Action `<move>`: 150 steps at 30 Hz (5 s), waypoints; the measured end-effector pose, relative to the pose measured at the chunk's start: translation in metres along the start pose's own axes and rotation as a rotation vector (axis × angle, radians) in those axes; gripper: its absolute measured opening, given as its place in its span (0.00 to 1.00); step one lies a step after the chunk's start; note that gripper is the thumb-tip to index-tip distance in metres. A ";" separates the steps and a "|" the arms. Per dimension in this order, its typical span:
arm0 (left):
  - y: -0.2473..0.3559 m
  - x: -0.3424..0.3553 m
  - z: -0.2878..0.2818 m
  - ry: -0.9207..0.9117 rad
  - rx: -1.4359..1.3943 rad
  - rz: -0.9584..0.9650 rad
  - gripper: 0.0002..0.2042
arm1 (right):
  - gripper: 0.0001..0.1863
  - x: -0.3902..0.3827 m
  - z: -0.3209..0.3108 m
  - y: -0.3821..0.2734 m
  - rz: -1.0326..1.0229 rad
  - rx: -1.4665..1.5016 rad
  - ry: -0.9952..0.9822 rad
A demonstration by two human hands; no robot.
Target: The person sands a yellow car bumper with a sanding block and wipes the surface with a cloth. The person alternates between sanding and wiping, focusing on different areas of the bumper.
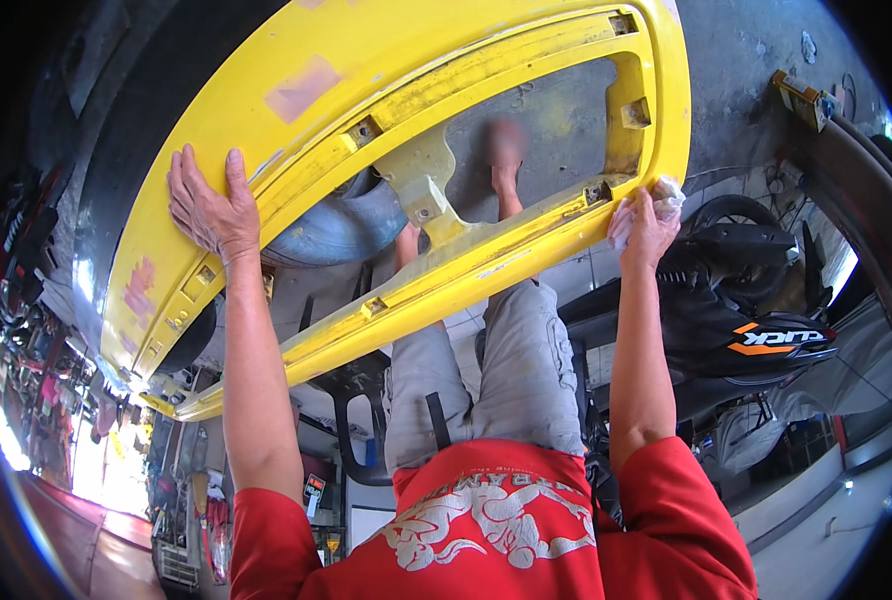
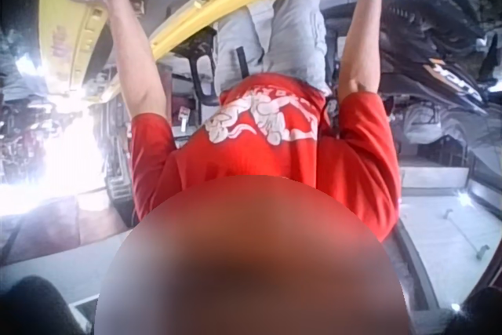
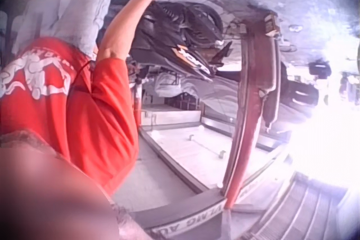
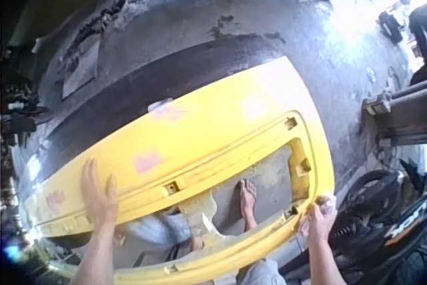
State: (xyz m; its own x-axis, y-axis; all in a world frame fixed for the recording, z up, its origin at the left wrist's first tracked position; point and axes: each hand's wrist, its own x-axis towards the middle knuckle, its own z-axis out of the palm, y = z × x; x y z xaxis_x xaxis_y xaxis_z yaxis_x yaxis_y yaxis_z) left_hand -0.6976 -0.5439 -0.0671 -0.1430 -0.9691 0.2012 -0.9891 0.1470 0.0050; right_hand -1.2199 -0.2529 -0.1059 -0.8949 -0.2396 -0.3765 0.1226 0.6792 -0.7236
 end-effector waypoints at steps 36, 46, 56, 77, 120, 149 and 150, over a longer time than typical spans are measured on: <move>-0.005 -0.002 0.004 0.014 0.025 0.003 0.39 | 0.21 -0.034 -0.022 -0.047 -0.701 -0.960 -0.227; -0.006 -0.001 0.005 0.018 0.036 0.008 0.40 | 0.19 -0.023 0.012 -0.015 0.258 0.165 -0.017; -0.002 0.001 0.003 0.022 0.020 0.000 0.39 | 0.30 -0.045 0.035 -0.021 0.390 0.077 0.220; 0.008 0.001 -0.017 -0.044 0.128 -0.079 0.37 | 0.42 -0.051 0.061 -0.059 0.617 -0.444 0.417; 0.001 -0.001 -0.001 -0.024 0.046 -0.043 0.41 | 0.38 -0.042 0.046 -0.015 0.455 -0.079 0.357; -0.005 -0.001 0.005 0.006 0.018 -0.007 0.41 | 0.23 -0.084 -0.015 -0.038 -0.797 -1.035 -0.225; -0.005 -0.001 0.005 0.009 0.017 -0.011 0.40 | 0.24 -0.097 -0.015 -0.041 -0.793 -1.039 -0.271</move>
State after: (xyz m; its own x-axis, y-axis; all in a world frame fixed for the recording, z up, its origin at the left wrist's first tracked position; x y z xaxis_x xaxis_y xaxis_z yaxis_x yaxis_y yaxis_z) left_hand -0.6929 -0.5447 -0.0723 -0.1322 -0.9688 0.2098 -0.9911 0.1331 -0.0099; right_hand -1.1446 -0.2471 -0.0311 -0.4436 -0.8603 -0.2514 -0.8780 0.4734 -0.0707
